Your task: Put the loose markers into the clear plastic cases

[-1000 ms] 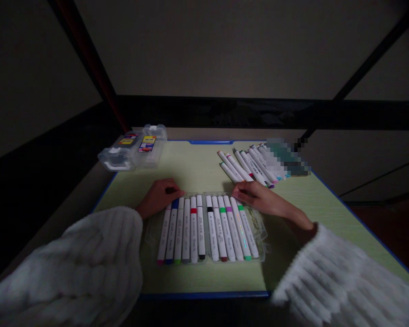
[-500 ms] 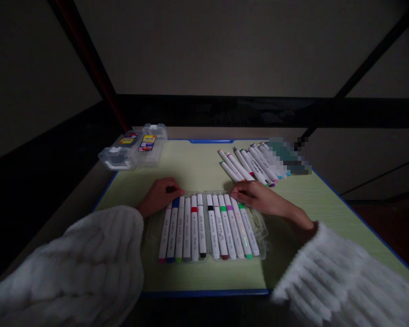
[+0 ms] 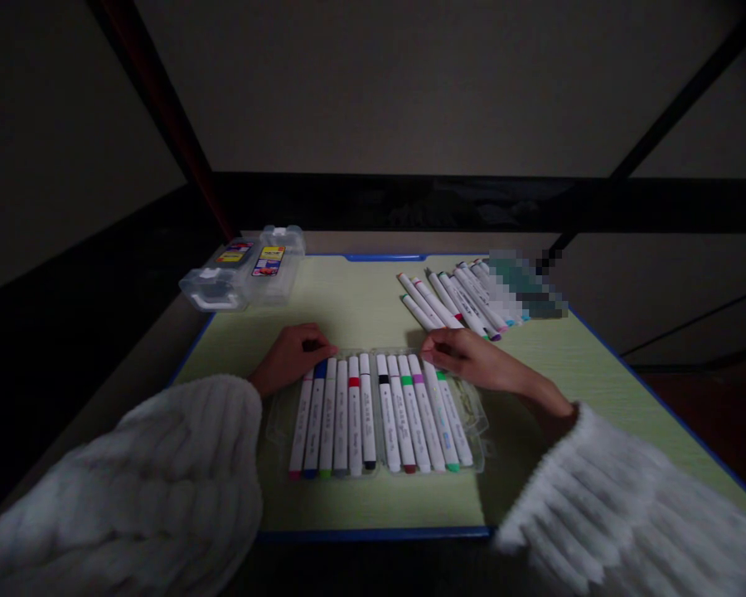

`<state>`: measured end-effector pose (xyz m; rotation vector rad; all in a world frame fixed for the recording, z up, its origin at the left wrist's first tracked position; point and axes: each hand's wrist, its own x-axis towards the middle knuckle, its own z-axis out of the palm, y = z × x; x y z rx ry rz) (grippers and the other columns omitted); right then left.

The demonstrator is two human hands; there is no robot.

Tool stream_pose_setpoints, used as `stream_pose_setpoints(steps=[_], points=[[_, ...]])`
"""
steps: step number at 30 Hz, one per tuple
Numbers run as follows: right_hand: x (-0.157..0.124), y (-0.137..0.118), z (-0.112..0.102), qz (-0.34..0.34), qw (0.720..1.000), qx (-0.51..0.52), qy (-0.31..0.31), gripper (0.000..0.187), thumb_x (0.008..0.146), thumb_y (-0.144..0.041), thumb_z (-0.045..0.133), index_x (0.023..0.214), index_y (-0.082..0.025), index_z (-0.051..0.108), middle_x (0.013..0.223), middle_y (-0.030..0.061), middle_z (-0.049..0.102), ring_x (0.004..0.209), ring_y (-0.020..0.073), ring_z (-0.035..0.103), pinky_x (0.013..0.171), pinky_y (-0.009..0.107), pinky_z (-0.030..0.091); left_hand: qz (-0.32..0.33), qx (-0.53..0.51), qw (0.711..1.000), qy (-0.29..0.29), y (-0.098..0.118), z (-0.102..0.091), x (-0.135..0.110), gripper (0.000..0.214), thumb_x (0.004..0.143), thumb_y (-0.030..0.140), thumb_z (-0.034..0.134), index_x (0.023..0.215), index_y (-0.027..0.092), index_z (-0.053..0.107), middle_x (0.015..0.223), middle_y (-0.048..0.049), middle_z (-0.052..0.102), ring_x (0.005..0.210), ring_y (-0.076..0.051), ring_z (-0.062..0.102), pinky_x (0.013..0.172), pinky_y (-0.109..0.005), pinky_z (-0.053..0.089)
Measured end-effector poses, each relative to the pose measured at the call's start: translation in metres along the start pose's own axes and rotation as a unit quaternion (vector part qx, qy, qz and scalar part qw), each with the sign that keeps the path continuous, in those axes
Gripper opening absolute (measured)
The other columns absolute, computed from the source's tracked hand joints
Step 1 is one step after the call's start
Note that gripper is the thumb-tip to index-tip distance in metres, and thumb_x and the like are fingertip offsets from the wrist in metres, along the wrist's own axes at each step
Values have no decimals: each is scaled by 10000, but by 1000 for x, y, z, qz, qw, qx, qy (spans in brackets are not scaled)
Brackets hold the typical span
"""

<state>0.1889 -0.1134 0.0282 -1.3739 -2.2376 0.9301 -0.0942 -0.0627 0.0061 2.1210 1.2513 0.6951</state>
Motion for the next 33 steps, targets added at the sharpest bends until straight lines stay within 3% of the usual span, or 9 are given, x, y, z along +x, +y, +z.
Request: stream_pose_setpoints(steps=[22, 33], points=[[1, 2, 3, -28, 989, 143, 37, 213, 817, -335, 504, 708, -153, 504, 610, -29, 443, 548, 75, 389, 492, 229, 305, 18, 9, 1000, -17, -6, 0, 2, 189, 701, 288, 589, 579, 145, 580, 599, 24, 526, 588, -108, 498, 564, -228, 372], [5, -2, 2, 2, 963, 268, 36, 162, 765, -286, 574, 682, -162, 512, 519, -51, 480, 469, 63, 453, 455, 217, 353, 15, 7, 1000, -18, -6, 0, 2, 184, 700, 291, 594, 594, 142, 590, 611, 20, 541, 596, -113, 508, 569, -230, 378]])
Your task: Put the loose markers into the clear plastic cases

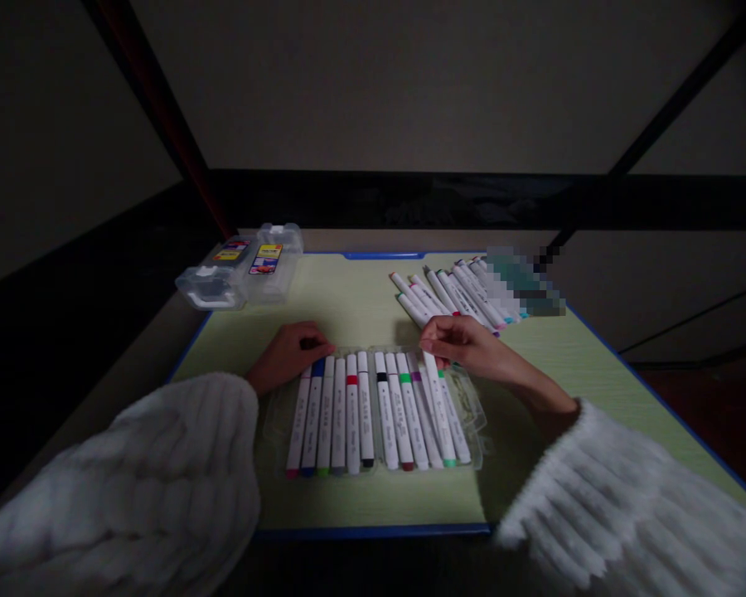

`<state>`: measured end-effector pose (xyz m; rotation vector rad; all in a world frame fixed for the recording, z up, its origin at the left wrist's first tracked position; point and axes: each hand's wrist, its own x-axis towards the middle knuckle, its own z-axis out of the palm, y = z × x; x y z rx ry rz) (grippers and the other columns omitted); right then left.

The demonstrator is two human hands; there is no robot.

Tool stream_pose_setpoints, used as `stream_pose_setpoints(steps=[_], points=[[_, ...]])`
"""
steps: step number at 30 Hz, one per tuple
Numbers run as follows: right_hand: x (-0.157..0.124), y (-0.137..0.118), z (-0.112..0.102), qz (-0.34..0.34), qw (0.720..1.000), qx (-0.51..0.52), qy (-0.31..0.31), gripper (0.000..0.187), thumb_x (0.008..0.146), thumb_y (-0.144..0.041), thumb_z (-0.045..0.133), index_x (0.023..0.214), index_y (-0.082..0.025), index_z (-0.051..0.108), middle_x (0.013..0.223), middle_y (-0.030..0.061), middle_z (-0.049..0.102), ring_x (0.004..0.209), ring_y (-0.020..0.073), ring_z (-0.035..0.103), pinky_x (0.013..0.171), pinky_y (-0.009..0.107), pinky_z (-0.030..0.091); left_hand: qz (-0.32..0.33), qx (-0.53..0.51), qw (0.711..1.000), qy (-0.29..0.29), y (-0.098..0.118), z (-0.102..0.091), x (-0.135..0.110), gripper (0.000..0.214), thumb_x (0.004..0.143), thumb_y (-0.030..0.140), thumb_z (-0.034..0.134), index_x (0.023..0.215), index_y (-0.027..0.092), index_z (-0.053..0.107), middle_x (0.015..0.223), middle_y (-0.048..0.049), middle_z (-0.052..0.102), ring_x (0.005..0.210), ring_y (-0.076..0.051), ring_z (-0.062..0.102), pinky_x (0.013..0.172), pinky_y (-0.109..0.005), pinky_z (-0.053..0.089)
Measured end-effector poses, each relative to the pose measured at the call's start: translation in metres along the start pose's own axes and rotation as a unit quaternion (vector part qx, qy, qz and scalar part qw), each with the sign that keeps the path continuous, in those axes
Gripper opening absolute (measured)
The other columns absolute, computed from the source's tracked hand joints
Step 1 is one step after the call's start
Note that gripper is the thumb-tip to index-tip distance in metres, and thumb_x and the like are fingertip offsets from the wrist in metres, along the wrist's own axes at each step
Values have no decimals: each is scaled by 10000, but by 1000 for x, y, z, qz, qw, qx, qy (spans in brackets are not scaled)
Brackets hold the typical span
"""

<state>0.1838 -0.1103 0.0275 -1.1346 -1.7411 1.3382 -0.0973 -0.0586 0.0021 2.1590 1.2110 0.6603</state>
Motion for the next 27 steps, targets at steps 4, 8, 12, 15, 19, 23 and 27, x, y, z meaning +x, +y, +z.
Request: stream_pose_setpoints(steps=[4, 8, 12, 15, 19, 23, 27], points=[[1, 0, 4, 4, 1000, 24, -4, 168, 762, -294, 580, 683, -159, 520, 514, -50, 500, 456, 59, 459, 448, 213, 361, 4, -4, 1000, 2, 0, 0, 0, 187, 699, 291, 592, 588, 141, 584, 608, 20, 536, 592, -112, 502, 568, -233, 373], [3, 1, 10, 12, 999, 43, -3, 179, 753, -310, 594, 689, -157, 526, 521, -50, 511, 453, 56, 468, 440, 206, 367, 7, -9, 1000, -1, 0, 0, 0, 193, 704, 296, 587, 588, 141, 584, 611, 18, 532, 597, -114, 503, 569, -235, 373], [5, 2, 16, 15, 999, 47, -16, 195, 746, -324, 606, 687, -156, 527, 509, -49, 517, 444, 54, 469, 424, 200, 362, 4, -7, 1000, 0, -1, 0, 0, 189, 702, 295, 586, 590, 143, 587, 607, 19, 527, 592, -114, 499, 563, -236, 370], [7, 2, 19, 16, 999, 45, -9, 183, 755, -312, 593, 688, -155, 530, 503, -48, 521, 438, 53, 472, 418, 196, 363, 4, -9, 1000, -6, -1, 0, 0, 194, 706, 295, 579, 584, 144, 582, 601, 19, 525, 583, -113, 494, 560, -237, 367], [9, 1, 24, 13, 998, 52, 21, 170, 738, -295, 609, 686, -156, 528, 495, -55, 513, 430, 51, 470, 415, 195, 364, 3, -9, 1000, -3, -1, 1, 0, 197, 705, 302, 583, 586, 145, 585, 611, 17, 527, 592, -116, 500, 564, -239, 371], [10, 1, 29, 6, 998, 48, 36, 163, 743, -290, 599, 678, -157, 530, 501, -54, 508, 427, 49, 468, 410, 198, 360, 8, 0, 1000, -2, -1, 0, 0, 190, 708, 296, 586, 592, 147, 589, 616, 17, 532, 600, -116, 505, 571, -238, 375], [11, 2, 30, 1, 997, 56, 61, 179, 729, -300, 611, 669, -154, 527, 498, -56, 504, 414, 46, 455, 397, 193, 350, 12, 1, 1000, 2, -1, 0, 0, 179, 710, 292, 587, 600, 150, 591, 616, 22, 536, 599, -112, 505, 573, -234, 377]])
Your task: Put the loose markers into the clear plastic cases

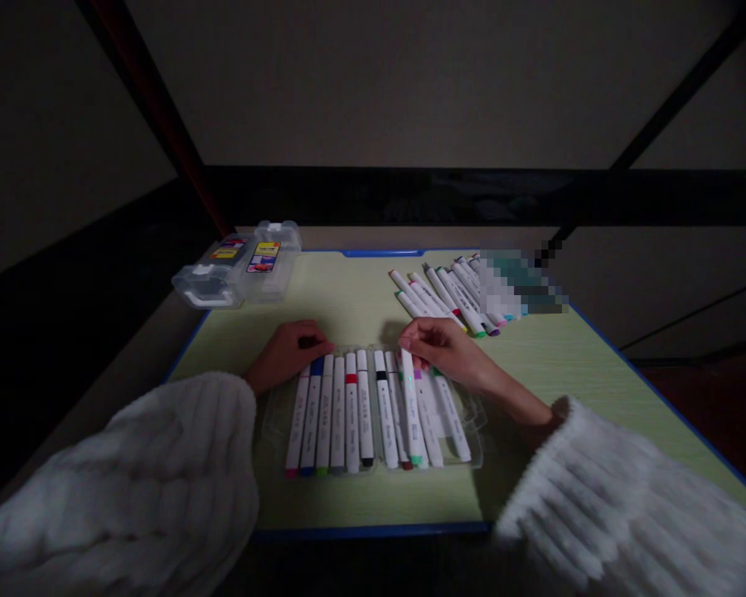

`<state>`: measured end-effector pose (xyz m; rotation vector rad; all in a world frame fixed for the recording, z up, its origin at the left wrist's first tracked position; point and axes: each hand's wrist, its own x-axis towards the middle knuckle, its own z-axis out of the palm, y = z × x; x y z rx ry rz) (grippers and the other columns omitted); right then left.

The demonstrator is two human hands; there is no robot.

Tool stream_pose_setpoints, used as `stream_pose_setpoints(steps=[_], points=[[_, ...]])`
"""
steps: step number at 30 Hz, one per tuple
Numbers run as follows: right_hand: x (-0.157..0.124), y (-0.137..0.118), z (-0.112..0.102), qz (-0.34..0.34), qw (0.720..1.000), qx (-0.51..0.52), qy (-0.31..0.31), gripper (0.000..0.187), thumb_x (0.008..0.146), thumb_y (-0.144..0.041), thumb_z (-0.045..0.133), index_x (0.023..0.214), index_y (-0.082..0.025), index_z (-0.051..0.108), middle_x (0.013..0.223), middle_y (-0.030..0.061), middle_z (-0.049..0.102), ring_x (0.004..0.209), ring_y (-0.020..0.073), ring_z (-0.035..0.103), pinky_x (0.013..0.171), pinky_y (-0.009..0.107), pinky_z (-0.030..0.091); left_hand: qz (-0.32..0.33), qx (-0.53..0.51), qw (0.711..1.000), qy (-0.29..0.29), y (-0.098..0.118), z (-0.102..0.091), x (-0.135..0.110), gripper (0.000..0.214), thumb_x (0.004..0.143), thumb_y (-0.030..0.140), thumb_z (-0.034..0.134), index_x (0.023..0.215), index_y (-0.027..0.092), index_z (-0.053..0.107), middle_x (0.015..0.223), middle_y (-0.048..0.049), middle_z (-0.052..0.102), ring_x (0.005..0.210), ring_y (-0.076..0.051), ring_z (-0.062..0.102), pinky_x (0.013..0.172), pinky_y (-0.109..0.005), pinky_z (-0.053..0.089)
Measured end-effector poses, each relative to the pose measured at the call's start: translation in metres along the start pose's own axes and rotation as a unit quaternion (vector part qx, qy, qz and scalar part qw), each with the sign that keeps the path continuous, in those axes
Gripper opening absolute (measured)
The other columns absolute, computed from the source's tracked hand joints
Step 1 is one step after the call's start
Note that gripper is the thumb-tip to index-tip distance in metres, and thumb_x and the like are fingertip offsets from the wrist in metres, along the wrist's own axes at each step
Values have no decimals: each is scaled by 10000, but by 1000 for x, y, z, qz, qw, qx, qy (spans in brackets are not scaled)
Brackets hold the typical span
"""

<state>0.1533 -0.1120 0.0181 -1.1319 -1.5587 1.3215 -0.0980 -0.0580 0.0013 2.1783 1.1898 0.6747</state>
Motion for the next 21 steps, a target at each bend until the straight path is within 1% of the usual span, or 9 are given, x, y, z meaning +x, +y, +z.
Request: stream_pose_setpoints(steps=[3, 10, 16, 21], points=[[0, 0, 0, 1, 1000, 15, 18, 196, 721, -321, 618, 677, -155, 524, 507, -59, 503, 414, 46, 453, 392, 190, 344, -5, -2, 1000, -2, 0, 0, 0, 181, 709, 297, 586, 601, 152, 590, 613, 24, 538, 601, -113, 509, 574, -232, 379], [0, 2, 2, -5, 1000, 7, 21, 191, 747, -330, 592, 696, -158, 527, 502, -50, 506, 422, 50, 447, 409, 197, 348, -8, 9, 1000, -11, 2, -1, 0, 194, 716, 317, 580, 606, 157, 588, 624, 19, 545, 604, -115, 510, 576, -233, 386], [1, 6, 2, -14, 1000, -21, -10, 175, 772, -310, 550, 691, -158, 523, 515, -42, 505, 428, 54, 442, 418, 205, 343, -13, 8, 1000, -9, 3, 0, 0, 180, 711, 296, 583, 604, 152, 586, 625, 17, 543, 606, -115, 507, 581, -236, 386], [1, 6, 2, -7, 999, -51, -6, 145, 769, -273, 541, 686, -155, 532, 513, -44, 487, 430, 61, 441, 429, 216, 351, -12, 0, 1000, -14, 3, 0, 0, 194, 714, 310, 574, 607, 149, 585, 631, 13, 540, 611, -118, 509, 577, -239, 384]])
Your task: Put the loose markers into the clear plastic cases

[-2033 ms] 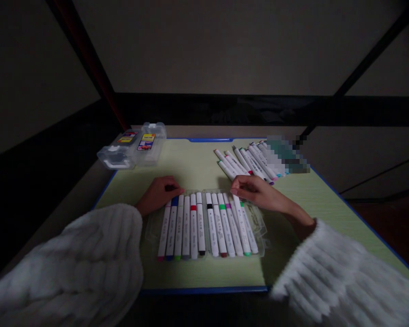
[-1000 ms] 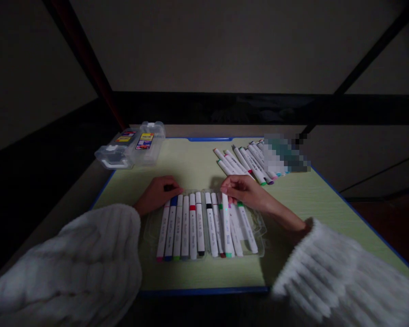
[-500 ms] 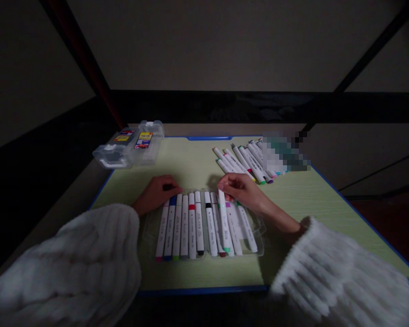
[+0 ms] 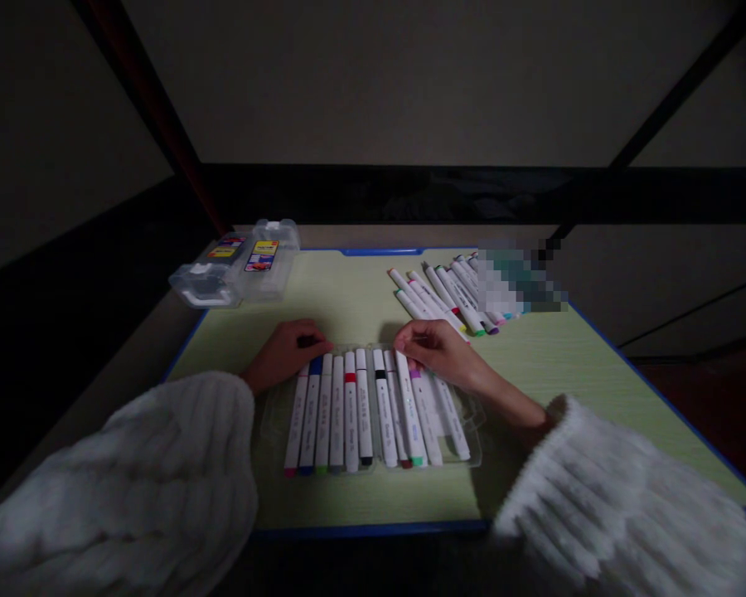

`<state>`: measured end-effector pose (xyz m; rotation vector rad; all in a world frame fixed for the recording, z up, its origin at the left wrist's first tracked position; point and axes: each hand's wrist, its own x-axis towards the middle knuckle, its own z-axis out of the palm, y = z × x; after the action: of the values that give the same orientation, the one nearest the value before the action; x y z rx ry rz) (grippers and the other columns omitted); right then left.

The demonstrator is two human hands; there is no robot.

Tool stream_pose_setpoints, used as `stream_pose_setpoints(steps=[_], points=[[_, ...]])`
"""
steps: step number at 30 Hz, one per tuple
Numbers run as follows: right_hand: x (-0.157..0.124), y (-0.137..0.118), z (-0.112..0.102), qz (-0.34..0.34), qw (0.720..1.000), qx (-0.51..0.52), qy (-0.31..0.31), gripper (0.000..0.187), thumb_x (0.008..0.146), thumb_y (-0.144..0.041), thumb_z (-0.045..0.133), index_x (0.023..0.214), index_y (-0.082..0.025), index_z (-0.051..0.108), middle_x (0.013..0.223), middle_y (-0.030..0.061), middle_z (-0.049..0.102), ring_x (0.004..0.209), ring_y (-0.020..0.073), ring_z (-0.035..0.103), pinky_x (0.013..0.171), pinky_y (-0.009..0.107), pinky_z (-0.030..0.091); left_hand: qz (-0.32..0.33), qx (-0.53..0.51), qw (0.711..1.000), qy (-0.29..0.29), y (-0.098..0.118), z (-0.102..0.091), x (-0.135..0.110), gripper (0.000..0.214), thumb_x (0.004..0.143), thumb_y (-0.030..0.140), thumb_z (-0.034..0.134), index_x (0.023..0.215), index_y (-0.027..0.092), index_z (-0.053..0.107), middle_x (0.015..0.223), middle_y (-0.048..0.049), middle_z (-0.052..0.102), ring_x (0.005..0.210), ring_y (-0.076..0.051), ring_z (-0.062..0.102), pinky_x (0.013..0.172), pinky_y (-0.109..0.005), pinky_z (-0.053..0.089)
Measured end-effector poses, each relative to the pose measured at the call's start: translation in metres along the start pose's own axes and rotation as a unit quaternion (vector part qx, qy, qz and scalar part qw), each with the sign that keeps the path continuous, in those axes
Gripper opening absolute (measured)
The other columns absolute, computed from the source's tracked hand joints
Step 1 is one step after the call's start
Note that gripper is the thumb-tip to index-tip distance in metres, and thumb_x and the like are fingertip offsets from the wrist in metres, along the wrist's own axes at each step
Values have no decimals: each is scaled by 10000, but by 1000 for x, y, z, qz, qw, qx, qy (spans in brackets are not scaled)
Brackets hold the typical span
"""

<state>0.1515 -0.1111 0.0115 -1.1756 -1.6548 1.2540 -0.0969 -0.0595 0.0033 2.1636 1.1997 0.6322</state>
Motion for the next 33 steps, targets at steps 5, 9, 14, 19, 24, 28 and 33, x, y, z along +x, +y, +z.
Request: stream_pose_setpoints(steps=[5, 9, 14, 19, 24, 28, 33], points=[[-1, 0, 1, 17, 1000, -16, -1, 167, 772, -298, 536, 698, -150, 550, 504, -36, 498, 439, 67, 448, 437, 221, 363, 0, 1, 1000, 0, 1, -1, 0, 183, 714, 305, 572, 612, 154, 586, 632, 15, 540, 620, -120, 514, 586, -238, 387], [-1, -2, -2, 10, 999, -40, -9, 161, 771, -296, 531, 713, -148, 554, 513, -37, 490, 442, 64, 430, 433, 219, 349, 1, 4, 1000, -1, 1, -1, 0, 181, 714, 303, 572, 610, 155, 584, 633, 16, 545, 616, -119, 516, 586, -238, 386], [-2, -6, -11, -64, 977, -202, 33, 149, 786, -218, 481, 702, -150, 581, 637, 13, 530, 551, 95, 455, 508, 251, 363, 2, 8, 1000, 0, 1, -1, 0, 188, 711, 304, 573, 603, 151, 583, 620, 17, 542, 607, -120, 512, 576, -237, 384], [-4, -6, -14, -102, 934, -343, 11, 194, 793, -126, 436, 725, -155, 614, 730, 46, 532, 698, 145, 503, 653, 293, 384, 6, 9, 1000, -1, 2, -1, 0, 186, 717, 295, 567, 598, 152, 580, 621, 19, 539, 608, -117, 509, 578, -236, 380], [-6, -10, -11, -99, 924, -370, -6, 200, 822, -148, 418, 834, -149, 618, 789, 64, 524, 745, 167, 510, 689, 309, 388, 5, 5, 1000, -1, 1, -1, 0, 181, 716, 294, 563, 607, 151, 585, 627, 14, 540, 611, -119, 508, 580, -238, 379], [-7, -13, -11, -102, 933, -344, 11, 189, 783, -96, 429, 844, -147, 601, 816, 64, 541, 747, 159, 510, 683, 301, 399, 1, 8, 1000, -1, 1, -1, 0, 188, 713, 302, 564, 597, 155, 579, 620, 18, 535, 610, -120, 505, 577, -239, 376], [-6, -8, -13, -110, 933, -343, -11, 235, 765, -64, 416, 815, -155, 627, 824, 58, 530, 758, 156, 517, 705, 307, 407, 1, 7, 1000, -2, 1, 0, 0, 183, 713, 300, 566, 599, 156, 573, 620, 21, 536, 607, -114, 502, 579, -233, 379]])
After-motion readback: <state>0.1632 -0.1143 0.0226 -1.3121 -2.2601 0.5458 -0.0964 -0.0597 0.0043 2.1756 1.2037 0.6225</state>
